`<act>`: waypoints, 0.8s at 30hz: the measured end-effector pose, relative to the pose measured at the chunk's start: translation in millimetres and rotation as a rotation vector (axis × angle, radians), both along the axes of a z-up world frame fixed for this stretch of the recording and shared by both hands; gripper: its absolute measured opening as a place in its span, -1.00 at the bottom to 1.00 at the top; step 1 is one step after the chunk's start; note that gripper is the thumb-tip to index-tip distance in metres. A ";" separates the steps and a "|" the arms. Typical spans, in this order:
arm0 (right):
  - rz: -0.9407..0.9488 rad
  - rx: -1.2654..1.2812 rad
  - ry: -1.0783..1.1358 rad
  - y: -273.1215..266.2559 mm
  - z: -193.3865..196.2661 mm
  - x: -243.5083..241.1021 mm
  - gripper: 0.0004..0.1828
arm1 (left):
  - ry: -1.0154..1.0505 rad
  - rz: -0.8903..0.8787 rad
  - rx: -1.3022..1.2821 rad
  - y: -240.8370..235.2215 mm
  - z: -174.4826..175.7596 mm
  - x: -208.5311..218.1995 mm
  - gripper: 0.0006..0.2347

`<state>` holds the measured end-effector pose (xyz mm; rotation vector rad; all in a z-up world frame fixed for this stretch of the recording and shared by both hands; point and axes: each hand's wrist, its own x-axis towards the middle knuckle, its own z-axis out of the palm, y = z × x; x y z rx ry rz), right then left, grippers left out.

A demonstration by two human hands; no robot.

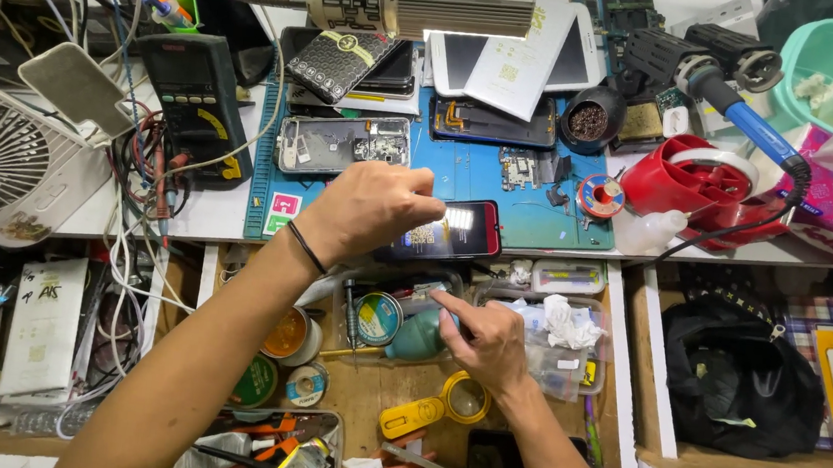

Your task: The person uses a small air blower to clean the screen of a smartphone on a cluttered workbench. They then interact with the phone's touchscreen, swiping and tapping to navigate the interface and test its responsiveness.

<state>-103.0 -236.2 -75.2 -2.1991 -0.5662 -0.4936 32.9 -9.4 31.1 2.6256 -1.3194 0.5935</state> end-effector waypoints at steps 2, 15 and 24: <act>0.004 0.003 0.001 -0.4 2.6 0.2 -0.70 | 0.013 0.006 -0.011 6.5 6.0 -2.3 -0.79; 0.010 0.031 0.023 -4.5 -1.1 1.2 -0.70 | -0.044 0.070 -0.066 32.8 29.1 -22.5 -0.79; -0.005 0.032 0.040 -4.9 -0.5 0.3 -0.69 | -0.020 0.117 -0.062 53.7 53.5 -35.1 -0.82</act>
